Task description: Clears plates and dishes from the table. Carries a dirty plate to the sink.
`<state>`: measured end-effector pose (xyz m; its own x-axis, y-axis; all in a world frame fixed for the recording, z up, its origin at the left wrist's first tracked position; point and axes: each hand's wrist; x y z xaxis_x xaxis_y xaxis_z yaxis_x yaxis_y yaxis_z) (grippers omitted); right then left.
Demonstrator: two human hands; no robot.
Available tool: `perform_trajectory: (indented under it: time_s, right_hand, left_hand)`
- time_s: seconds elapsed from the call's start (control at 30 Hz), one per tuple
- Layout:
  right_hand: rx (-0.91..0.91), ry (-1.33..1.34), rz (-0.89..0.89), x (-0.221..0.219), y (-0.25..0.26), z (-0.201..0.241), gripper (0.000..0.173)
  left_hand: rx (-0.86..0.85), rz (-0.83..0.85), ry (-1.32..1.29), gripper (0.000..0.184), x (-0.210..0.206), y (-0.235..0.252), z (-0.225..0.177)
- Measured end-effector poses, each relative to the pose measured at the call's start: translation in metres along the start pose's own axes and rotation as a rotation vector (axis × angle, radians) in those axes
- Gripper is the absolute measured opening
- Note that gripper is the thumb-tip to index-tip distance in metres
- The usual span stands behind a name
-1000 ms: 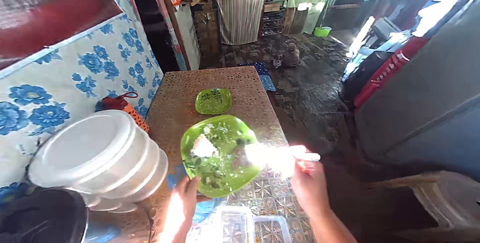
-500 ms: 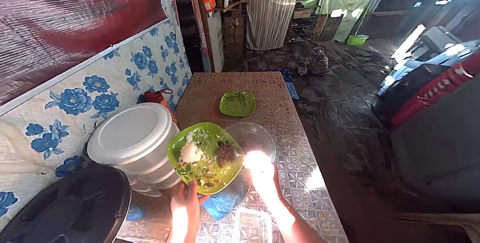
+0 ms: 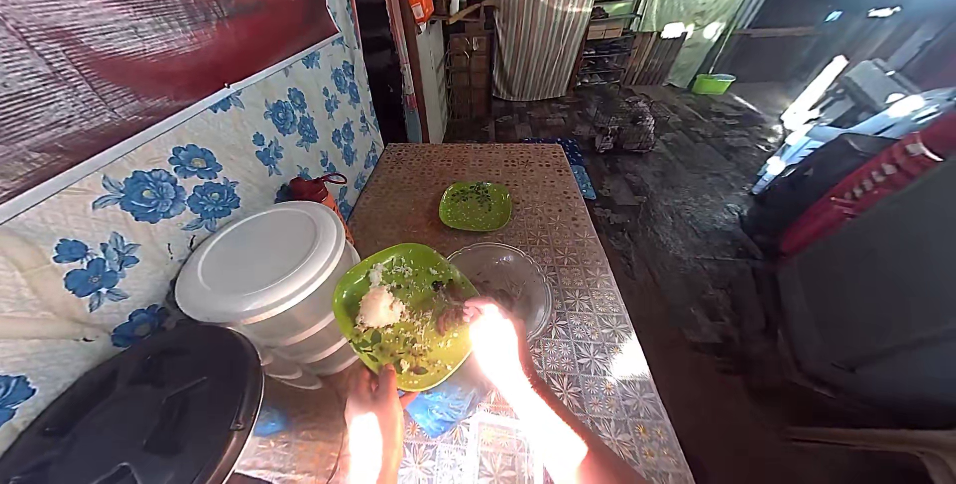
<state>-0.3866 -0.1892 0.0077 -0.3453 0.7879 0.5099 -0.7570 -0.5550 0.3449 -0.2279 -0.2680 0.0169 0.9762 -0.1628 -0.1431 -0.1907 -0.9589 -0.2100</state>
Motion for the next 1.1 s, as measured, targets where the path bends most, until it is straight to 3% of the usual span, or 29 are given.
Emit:
perform_trajectory:
  time_s: [0.23, 0.4, 0.5, 0.8, 1.1]
  right_hand:
    - [-0.06, 0.022, -0.163, 0.019, 0.008, -0.027, 0.018]
    - [-0.071, 0.184, 0.008, 0.01, -0.021, 0.01, 0.021]
    - [-0.059, 0.212, 0.071, -0.001, -0.031, 0.006, 0.025]
    - [0.002, 0.08, -0.127, 0.021, -0.005, -0.028, 0.019]
    - [-0.11, 0.009, -0.245, 0.041, 0.007, -0.044, 0.021]
  left_hand:
    - [0.012, -0.025, -0.007, 0.019, 0.006, 0.002, -0.001]
    - [0.013, -0.032, -0.02, 0.019, 0.004, 0.002, 0.0]
    - [0.007, -0.034, -0.038, 0.018, 0.001, 0.0, 0.0]
    - [-0.007, -0.038, -0.049, 0.02, 0.002, 0.0, -0.005]
    - [0.01, -0.029, -0.079, 0.02, 0.005, -0.001, -0.008]
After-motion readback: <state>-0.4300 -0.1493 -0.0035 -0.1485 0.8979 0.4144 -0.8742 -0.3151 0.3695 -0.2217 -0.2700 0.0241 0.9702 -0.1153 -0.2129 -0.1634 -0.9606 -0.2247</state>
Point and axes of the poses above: each hand's wrist, its own y-axis towards the middle knuckle, its own x-axis out of the back of the hand, z = x × y, and after that the axes turned 11 degrees about -y, right-handed
